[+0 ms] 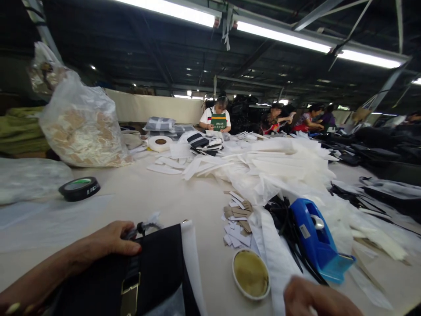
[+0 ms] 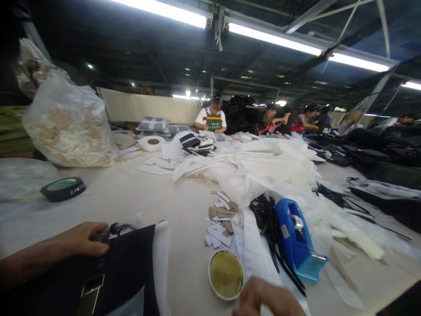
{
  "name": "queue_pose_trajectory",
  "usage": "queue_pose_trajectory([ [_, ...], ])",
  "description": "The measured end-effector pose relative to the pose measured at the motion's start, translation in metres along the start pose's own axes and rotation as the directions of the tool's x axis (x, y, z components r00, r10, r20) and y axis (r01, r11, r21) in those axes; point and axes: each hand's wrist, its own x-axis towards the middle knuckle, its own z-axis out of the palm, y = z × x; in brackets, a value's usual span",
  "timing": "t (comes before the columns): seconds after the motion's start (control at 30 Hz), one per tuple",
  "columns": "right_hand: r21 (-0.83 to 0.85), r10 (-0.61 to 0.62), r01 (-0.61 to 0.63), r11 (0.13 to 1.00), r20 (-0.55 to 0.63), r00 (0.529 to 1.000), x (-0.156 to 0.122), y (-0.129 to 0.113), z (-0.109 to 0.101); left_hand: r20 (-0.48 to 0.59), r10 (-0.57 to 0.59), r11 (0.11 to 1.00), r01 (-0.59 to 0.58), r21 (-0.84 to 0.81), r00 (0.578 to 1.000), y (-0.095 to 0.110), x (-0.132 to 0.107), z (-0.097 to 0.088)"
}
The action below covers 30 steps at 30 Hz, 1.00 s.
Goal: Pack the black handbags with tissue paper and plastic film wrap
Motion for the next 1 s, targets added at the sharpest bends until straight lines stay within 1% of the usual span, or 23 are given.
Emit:
queue_pose_trajectory([
  [0.03, -0.013, 0.058, -0.058, 0.998, 0.006, 0.998, 0.007, 0.008, 0.006, 0.000, 0.003, 1.000, -0.003, 0.020, 1.000, 0.000, -0.001, -0.001],
  [0.1, -0.050, 0.209, -0.210, 0.976, -0.030, 0.977, 0.019, 0.028, 0.019, 0.034, -0.001, 1.000, 0.000, 0.030, 0.999, 0.000, -0.002, -0.003],
  [0.17, -0.066, 0.267, -0.270, 0.960, -0.053, 0.962, 0.027, 0.047, 0.032, 0.080, -0.011, 1.000, 0.010, 0.016, 0.997, 0.000, -0.001, -0.004],
  [0.23, -0.069, 0.286, -0.288, 0.955, -0.035, 0.958, 0.029, 0.060, 0.041, 0.096, -0.008, 1.000, 0.006, 0.016, 0.995, 0.000, -0.001, -0.006],
  [0.33, -0.042, 0.303, -0.302, 0.952, 0.010, 0.953, 0.030, 0.065, 0.047, 0.096, 0.005, 1.000, -0.008, 0.027, 0.995, 0.001, 0.000, -0.007],
  [0.43, 0.018, 0.327, -0.327, 0.945, 0.030, 0.945, 0.034, 0.065, 0.044, 0.143, -0.013, 1.000, 0.015, -0.012, 0.990, 0.002, -0.001, -0.007],
  [0.5, 0.070, 0.358, -0.359, 0.931, 0.029, 0.933, 0.037, 0.067, 0.039, 0.148, -0.028, 0.999, 0.033, -0.029, 0.989, 0.003, -0.002, -0.006],
  [0.6, 0.158, 0.413, -0.406, 0.900, -0.017, 0.910, 0.041, 0.071, 0.031, 0.128, -0.030, 0.999, 0.033, -0.025, 0.991, 0.004, -0.004, -0.006],
  [0.7, 0.241, 0.470, -0.442, 0.864, -0.072, 0.880, 0.041, 0.072, 0.024, 0.126, -0.009, 1.000, 0.009, -0.005, 0.992, 0.002, -0.004, -0.006],
  [0.83, 0.350, 0.557, -0.499, 0.792, -0.082, 0.826, 0.039, 0.066, 0.014, 0.111, 0.005, 1.000, -0.005, -0.001, 0.994, -0.001, -0.002, -0.007],
  [0.93, 0.443, 0.611, -0.531, 0.722, -0.048, 0.790, 0.040, 0.059, 0.007, 0.122, -0.006, 1.000, 0.010, -0.029, 0.992, -0.002, -0.002, -0.006],
  [1.0, 0.514, 0.648, -0.548, 0.660, -0.019, 0.762, 0.041, 0.056, 0.003, 0.134, -0.010, 0.999, 0.016, -0.046, 0.991, -0.001, -0.002, -0.006],
])
